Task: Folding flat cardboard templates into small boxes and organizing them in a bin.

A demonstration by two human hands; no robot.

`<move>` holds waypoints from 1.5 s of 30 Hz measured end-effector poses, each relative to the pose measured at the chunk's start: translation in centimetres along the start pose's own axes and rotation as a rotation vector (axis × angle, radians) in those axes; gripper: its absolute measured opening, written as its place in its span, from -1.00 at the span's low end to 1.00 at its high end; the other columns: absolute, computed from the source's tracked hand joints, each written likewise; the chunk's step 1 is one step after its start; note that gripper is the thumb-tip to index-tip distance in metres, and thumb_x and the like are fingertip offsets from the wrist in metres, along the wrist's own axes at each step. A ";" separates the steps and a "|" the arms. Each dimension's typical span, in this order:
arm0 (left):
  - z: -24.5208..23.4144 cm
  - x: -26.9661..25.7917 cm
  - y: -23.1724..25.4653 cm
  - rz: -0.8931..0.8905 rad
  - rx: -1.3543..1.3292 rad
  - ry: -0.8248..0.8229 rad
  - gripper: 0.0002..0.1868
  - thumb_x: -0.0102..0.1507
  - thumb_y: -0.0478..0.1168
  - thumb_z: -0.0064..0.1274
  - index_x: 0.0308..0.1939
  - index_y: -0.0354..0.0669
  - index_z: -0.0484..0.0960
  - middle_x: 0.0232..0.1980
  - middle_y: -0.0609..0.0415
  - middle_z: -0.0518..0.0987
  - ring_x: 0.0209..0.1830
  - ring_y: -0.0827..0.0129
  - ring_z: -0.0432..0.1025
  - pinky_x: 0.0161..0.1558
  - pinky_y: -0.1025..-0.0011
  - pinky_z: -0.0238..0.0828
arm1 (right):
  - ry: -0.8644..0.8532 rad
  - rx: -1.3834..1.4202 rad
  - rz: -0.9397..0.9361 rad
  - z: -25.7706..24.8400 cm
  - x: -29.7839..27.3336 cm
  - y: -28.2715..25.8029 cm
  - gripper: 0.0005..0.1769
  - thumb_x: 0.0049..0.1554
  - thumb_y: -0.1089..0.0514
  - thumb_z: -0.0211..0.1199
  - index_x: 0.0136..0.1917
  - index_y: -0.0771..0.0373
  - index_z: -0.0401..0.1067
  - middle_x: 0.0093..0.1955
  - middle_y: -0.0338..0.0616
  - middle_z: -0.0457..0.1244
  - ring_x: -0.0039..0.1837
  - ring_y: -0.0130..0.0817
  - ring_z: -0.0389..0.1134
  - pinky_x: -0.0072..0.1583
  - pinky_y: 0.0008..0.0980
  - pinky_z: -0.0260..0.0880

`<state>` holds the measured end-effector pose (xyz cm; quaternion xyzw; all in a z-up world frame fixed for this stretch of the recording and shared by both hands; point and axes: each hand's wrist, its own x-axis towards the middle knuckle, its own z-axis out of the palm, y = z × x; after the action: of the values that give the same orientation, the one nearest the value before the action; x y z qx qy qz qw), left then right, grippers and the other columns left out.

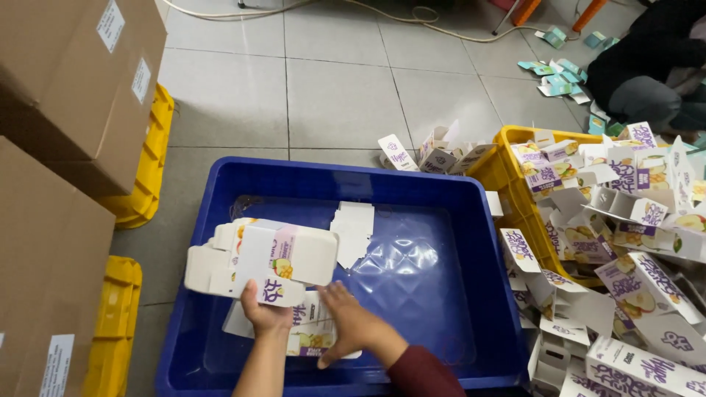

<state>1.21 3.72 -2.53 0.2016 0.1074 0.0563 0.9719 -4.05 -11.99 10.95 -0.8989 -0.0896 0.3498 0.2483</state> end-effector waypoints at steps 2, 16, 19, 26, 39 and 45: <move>0.5 -0.5 0.0 -0.058 0.038 -0.003 -0.06 0.10 0.05 -0.17 0.58 -0.14 0.12 0.38 -0.19 0.38 0.29 0.01 0.33 0.24 0.08 0.24 | 0.168 0.364 -0.155 0.0 1.3 3.8 0.73 -0.53 -0.18 0.59 0.65 0.07 -0.44 0.71 0.19 -0.37 0.67 0.26 -0.45 0.48 0.43 -0.24; 3.7 -3.5 -3.3 -0.162 1.063 -0.580 0.34 -0.06 0.00 0.39 0.56 -0.03 -0.26 0.47 -0.24 0.23 0.38 -0.08 0.29 0.26 0.07 0.30 | 0.744 1.828 -0.021 1.4 0.8 10.1 0.07 -0.25 0.13 0.08 0.56 0.39 0.08 0.36 0.33 0.14 0.30 0.18 0.18 0.26 0.17 0.18; 4.9 -3.9 -2.7 -0.234 1.236 -0.686 0.36 -0.06 0.24 0.29 0.60 -0.17 -0.17 0.31 -0.19 0.48 0.34 0.07 0.40 0.15 0.13 0.34 | 0.906 1.798 -0.032 1.5 0.7 14.1 -0.11 -0.16 0.09 0.06 0.44 0.45 0.16 0.24 0.21 0.14 0.11 -0.06 0.22 -0.02 -0.30 0.25; 5.6 -3.5 -1.4 -0.045 1.527 -0.527 -0.26 0.07 0.00 0.32 0.32 -0.04 0.48 0.14 -0.05 0.63 0.16 0.20 0.54 0.08 0.26 0.50 | 1.196 1.647 0.031 -1.3 0.9 24.8 -0.10 -0.02 0.04 0.09 0.55 0.22 -0.06 0.30 0.25 0.04 0.13 -0.05 0.21 0.01 -0.33 0.28; 3.1 -1.9 -0.6 -0.290 2.009 -0.757 0.32 -0.35 0.11 0.60 0.48 0.24 0.30 0.38 -0.11 0.43 0.49 -0.10 0.19 0.44 -0.10 0.09 | 1.271 1.410 0.608 -0.6 0.8 29.3 0.29 0.09 -0.10 0.50 0.63 0.52 -0.35 0.60 0.57 -0.35 0.61 0.48 -0.23 0.38 0.48 -0.02; 4.4 -4.3 -0.4 -0.344 2.617 -0.876 0.57 -0.39 -0.12 0.69 0.57 0.17 -0.02 0.47 -0.08 0.20 0.55 -0.12 -0.03 0.43 -0.42 -0.28 | 1.056 0.987 0.140 6.0 -4.9 20.9 0.21 -0.11 0.25 0.43 0.66 0.13 -0.16 0.53 0.19 -0.12 0.41 0.18 0.18 0.32 0.01 0.37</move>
<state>-1.89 1.03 2.10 0.9403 -0.2054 -0.2700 0.0278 -12.00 -29.32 -0.57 -0.7347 0.2684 -0.1161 0.6122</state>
